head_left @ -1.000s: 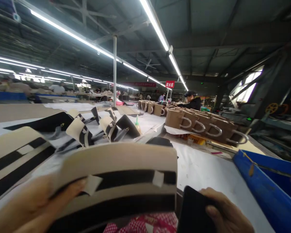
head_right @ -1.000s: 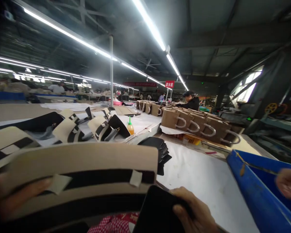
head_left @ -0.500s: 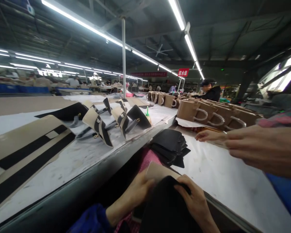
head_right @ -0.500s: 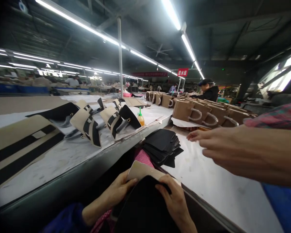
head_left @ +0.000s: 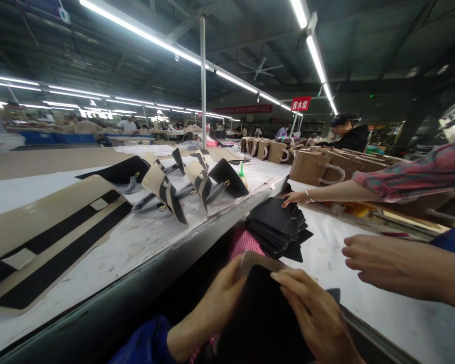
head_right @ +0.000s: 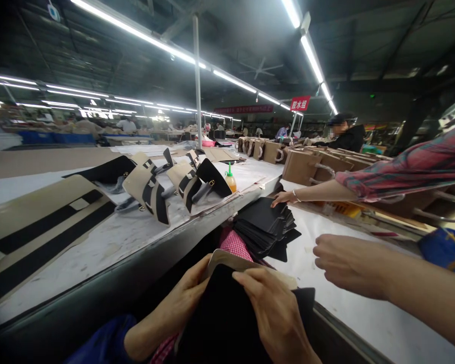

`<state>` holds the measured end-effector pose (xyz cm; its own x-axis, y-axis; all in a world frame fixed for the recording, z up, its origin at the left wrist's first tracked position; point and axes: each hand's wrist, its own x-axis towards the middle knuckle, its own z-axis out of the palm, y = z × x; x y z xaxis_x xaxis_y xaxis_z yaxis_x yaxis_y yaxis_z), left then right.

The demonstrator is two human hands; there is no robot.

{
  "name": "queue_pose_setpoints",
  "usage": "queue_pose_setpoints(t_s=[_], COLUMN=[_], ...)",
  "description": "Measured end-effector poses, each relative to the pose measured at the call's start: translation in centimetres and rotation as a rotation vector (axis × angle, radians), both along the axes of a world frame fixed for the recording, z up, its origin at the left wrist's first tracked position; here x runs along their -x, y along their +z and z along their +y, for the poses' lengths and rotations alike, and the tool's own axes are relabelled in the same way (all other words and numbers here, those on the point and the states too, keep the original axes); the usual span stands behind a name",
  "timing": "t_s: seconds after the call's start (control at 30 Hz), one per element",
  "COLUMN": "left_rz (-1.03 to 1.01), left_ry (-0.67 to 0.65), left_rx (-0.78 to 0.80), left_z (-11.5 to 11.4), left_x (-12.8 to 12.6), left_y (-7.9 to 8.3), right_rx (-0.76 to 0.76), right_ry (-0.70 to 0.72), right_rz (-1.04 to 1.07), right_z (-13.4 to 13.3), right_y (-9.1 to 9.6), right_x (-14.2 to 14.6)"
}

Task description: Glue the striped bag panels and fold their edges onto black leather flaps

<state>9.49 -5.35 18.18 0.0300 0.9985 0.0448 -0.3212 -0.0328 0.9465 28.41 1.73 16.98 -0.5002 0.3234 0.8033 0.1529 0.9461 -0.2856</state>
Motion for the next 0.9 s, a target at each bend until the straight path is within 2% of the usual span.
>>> queue_pose_setpoints(t_s=[0.1, 0.2, 0.43, 0.63, 0.73, 0.9], left_rz=[0.015, -0.02, -0.028, 0.03, 0.053, 0.148], left_ry=[-0.067, -0.131, -0.154, -0.167, -0.19, -0.15], left_rx=[-0.039, -0.027, -0.007, -0.102, -0.125, -0.072], left_z=[-1.3, -2.2, -3.3, -3.4, -3.4, -3.4], left_x=[-0.2, -0.5, -0.7, -0.5, -0.5, -0.5], left_y=[1.8, 2.5, 2.1, 1.9, 2.1, 2.9], right_rx=[-0.086, -0.14, -0.202, -0.192, -0.213, -0.198], right_ry=[-0.063, -0.108, -0.199, -0.204, -0.205, -0.224], right_rz=[0.006, -0.013, -0.042, -0.079, -0.104, -0.089], right_z=[-1.2, -1.8, -2.6, -2.4, -2.4, -2.1], right_y=[0.5, 1.0, 1.5, 1.5, 1.5, 1.8], right_x=[-0.4, -0.8, -0.2, -0.5, -0.6, -0.7])
